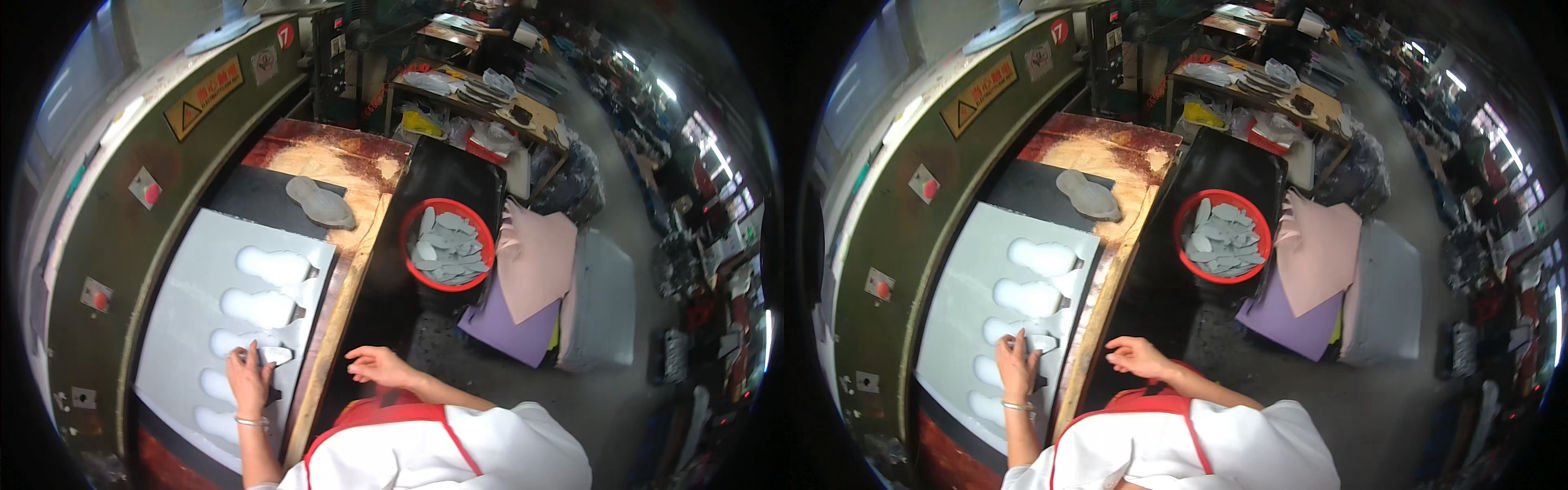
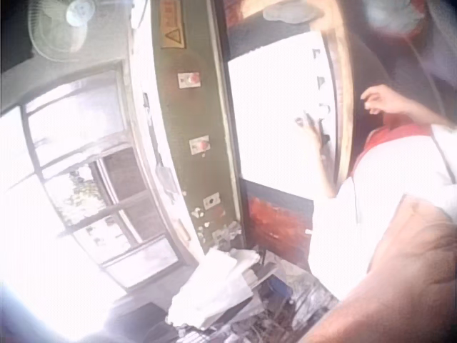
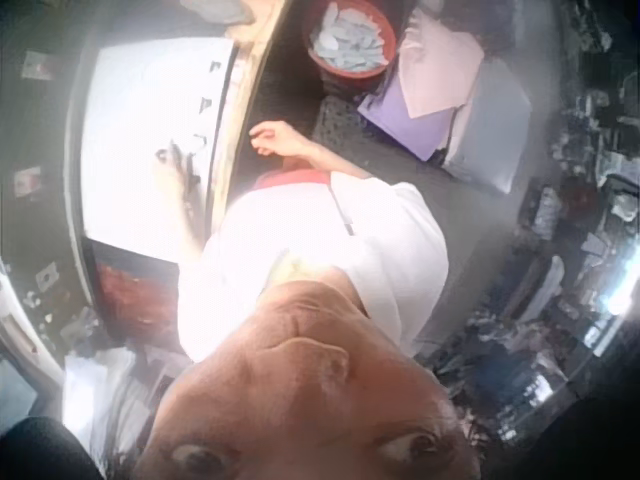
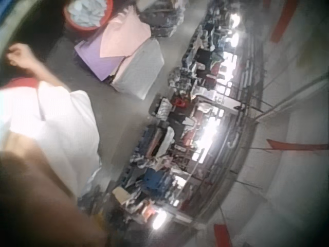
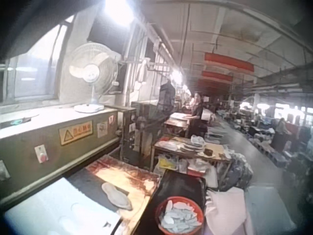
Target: The person places a sheet of light gray foam on a cutting machine, presses a button to activate the press, and removes the cut foam pieces. They repeat this process multiple times, stacking the cut pieces and placing them in a red bin. The person also handles a stack of cut pieces and places them on a nearby table.
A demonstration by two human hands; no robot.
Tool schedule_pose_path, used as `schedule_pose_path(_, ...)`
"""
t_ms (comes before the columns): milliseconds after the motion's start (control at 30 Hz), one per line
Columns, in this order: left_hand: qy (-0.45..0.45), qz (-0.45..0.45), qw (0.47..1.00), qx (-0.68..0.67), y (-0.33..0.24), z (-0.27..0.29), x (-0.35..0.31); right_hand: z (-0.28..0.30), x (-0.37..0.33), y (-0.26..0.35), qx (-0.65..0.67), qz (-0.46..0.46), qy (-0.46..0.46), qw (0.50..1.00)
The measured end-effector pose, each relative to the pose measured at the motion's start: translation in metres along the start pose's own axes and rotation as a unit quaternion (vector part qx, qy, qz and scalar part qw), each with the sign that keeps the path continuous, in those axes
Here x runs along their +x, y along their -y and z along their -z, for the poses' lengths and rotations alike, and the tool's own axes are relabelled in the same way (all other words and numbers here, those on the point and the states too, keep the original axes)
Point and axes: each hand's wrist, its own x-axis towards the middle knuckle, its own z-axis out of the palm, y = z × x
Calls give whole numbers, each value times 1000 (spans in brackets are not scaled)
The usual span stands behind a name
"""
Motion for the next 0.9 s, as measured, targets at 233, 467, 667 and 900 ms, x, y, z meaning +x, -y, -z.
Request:
schedule_pose_path(233, -49, 57, 996, -47, -21, 18, 22, 18, 44, 59, -63, 29, 91, 993)
schedule_pose_path(467, -57, -20, 948, -314, -137, 11, 68, 25, 67, 117, -269, 314, 116, 903)
schedule_pose_path(667, -132, 29, 963, -235, -140, -8, 91, 144, 71, 96, -154, 207, -195, 946)
schedule_pose_path(900, 7, 143, 990, 15, -116, -25, 53, 311, 116, 77, 323, -78, -427, 841)
